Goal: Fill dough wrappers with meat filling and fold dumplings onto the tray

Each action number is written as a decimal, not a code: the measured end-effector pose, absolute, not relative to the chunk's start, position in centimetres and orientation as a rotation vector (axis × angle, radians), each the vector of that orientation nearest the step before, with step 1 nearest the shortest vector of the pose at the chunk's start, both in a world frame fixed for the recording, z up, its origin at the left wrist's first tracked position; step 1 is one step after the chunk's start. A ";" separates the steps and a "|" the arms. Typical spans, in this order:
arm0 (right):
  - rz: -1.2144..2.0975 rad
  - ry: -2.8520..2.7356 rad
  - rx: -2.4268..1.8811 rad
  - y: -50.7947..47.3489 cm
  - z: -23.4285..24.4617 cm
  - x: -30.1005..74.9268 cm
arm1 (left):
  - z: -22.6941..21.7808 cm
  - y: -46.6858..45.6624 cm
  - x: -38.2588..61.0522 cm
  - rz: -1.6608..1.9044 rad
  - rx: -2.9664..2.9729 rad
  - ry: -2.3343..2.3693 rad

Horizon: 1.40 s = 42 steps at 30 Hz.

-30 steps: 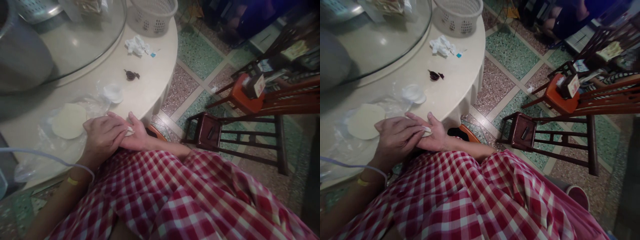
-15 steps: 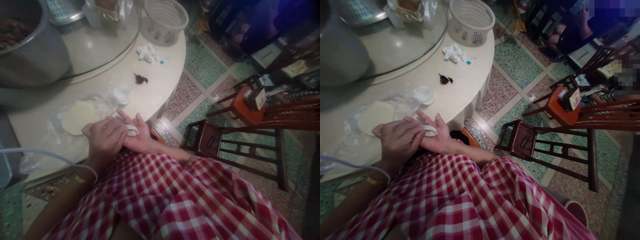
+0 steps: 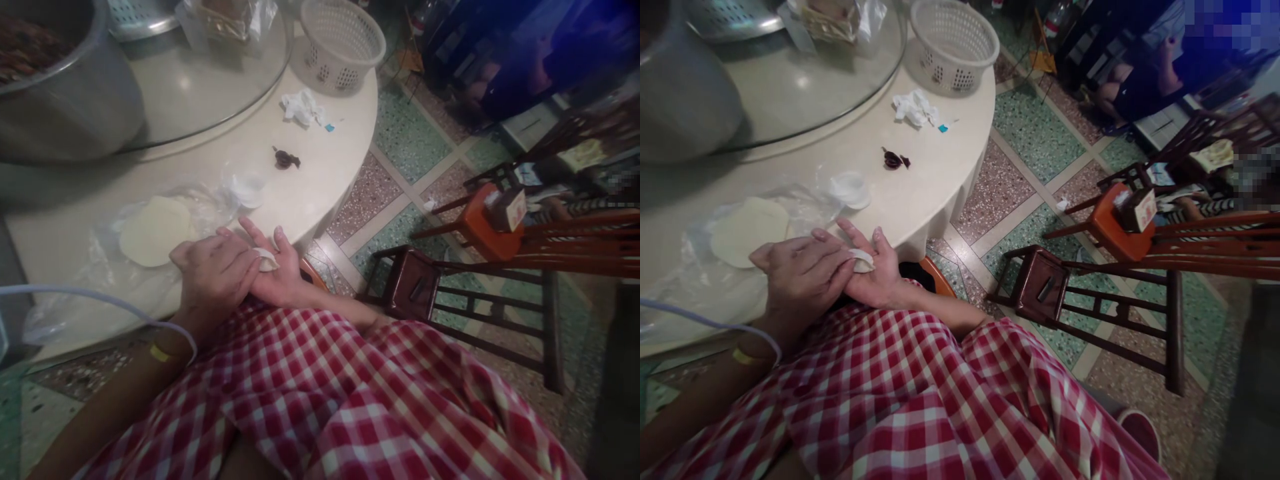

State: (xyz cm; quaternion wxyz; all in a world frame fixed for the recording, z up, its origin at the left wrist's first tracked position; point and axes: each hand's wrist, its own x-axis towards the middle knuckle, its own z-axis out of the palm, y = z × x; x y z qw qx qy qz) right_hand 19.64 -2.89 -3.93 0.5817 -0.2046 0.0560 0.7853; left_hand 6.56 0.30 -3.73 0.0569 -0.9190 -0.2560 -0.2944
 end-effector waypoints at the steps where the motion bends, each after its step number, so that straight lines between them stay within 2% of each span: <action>1: 1.825 0.140 -0.477 -2.9 -3.9 19.6 | -3.8 0.3 6.6 -0.904 -2.794 -0.778; 9: 1.729 0.236 -0.450 -2.2 -3.6 19.5 | -4.5 0.3 5.5 -0.964 -2.832 -1.048; 17: 1.737 0.196 -0.446 -2.2 -3.8 19.3 | -3.8 0.3 6.2 -0.928 -2.770 -0.982; 28: 1.706 0.168 -0.464 -1.7 -3.4 19.4 | -4.2 0.2 5.6 -0.978 -2.746 -1.219; 42: 1.773 0.151 -0.552 -2.2 -3.7 19.7 | -3.4 0.8 4.3 -0.957 -2.760 -1.080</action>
